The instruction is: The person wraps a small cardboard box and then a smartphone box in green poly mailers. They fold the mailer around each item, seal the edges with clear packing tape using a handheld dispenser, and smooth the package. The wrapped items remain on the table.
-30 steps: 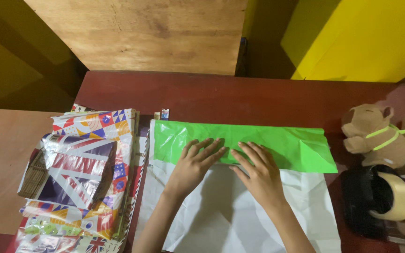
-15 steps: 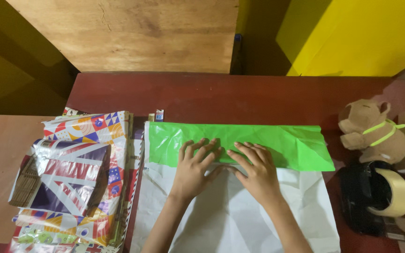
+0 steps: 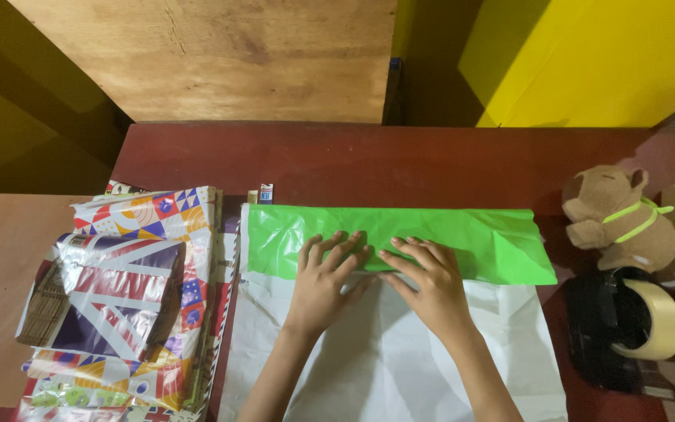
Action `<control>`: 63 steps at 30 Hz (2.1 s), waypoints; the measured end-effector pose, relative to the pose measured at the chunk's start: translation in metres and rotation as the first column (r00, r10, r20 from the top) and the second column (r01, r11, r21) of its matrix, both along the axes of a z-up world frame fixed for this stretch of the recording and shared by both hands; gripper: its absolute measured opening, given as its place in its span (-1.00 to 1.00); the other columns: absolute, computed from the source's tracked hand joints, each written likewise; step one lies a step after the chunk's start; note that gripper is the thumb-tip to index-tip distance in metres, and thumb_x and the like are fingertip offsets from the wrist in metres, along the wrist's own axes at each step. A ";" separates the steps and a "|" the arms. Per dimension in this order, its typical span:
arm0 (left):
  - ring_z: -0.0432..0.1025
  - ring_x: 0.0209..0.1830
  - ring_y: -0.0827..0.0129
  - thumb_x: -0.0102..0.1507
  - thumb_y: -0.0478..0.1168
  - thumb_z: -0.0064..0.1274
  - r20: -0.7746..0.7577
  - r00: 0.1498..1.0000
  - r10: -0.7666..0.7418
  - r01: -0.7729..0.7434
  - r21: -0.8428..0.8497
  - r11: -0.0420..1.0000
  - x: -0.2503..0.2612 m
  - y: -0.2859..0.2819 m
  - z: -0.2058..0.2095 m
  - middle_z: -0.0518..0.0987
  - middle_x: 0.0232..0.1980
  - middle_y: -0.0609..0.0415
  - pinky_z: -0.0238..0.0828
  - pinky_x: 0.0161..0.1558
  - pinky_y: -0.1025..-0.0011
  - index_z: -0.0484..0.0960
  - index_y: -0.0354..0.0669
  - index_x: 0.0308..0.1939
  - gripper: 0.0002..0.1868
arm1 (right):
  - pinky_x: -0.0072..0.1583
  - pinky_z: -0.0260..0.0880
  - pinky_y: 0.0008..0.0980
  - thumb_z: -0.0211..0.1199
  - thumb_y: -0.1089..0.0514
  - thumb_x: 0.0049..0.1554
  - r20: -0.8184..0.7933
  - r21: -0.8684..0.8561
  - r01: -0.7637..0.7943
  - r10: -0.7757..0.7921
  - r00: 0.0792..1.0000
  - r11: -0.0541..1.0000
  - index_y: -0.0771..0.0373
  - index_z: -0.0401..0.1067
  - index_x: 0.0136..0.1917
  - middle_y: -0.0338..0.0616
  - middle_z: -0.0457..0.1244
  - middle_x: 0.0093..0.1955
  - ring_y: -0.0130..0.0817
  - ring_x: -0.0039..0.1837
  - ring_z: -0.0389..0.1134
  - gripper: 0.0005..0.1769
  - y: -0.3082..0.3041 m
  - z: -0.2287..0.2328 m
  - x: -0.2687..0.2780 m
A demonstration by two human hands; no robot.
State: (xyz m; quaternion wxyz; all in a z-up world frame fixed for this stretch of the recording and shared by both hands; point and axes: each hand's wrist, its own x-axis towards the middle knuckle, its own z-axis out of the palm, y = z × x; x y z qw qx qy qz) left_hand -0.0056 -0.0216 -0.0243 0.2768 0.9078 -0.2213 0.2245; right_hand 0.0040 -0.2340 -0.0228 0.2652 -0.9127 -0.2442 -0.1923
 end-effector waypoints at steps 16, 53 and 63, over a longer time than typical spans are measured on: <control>0.36 0.34 0.19 0.22 -0.10 0.24 0.195 0.979 0.052 -0.087 0.177 0.980 0.007 0.002 -0.023 0.49 0.37 0.22 0.19 0.37 -0.05 0.58 0.11 0.17 -0.58 | 0.28 0.28 -0.21 0.45 0.05 0.03 0.148 -0.026 -0.020 0.024 0.989 0.999 -0.05 0.60 0.15 -0.38 0.39 0.22 -0.31 0.27 0.34 -0.62 -0.004 -0.014 0.005; 0.05 0.59 0.30 0.29 -0.13 -0.04 0.102 0.995 0.004 -0.070 0.658 0.750 -0.028 0.047 -0.018 0.20 0.63 0.20 -0.13 0.53 0.08 0.21 0.03 0.57 -0.27 | 0.58 0.11 -0.12 0.35 0.02 0.20 -0.062 -0.281 -0.249 0.242 0.968 0.927 -0.04 0.50 0.17 -0.27 0.29 0.36 -0.21 0.49 0.22 -0.74 -0.027 -0.028 -0.053; 0.04 0.58 0.23 0.35 0.05 -0.07 -0.071 0.997 0.007 0.020 0.380 0.925 -0.037 0.024 0.000 0.23 0.58 0.13 -0.22 0.53 -0.04 0.27 0.00 0.50 -0.35 | 0.52 -0.37 0.21 0.64 -0.19 -0.21 -0.734 -0.295 -0.528 0.164 0.658 0.797 0.18 0.24 0.36 0.19 -0.22 0.63 0.44 0.63 -0.41 0.00 -0.006 0.017 -0.101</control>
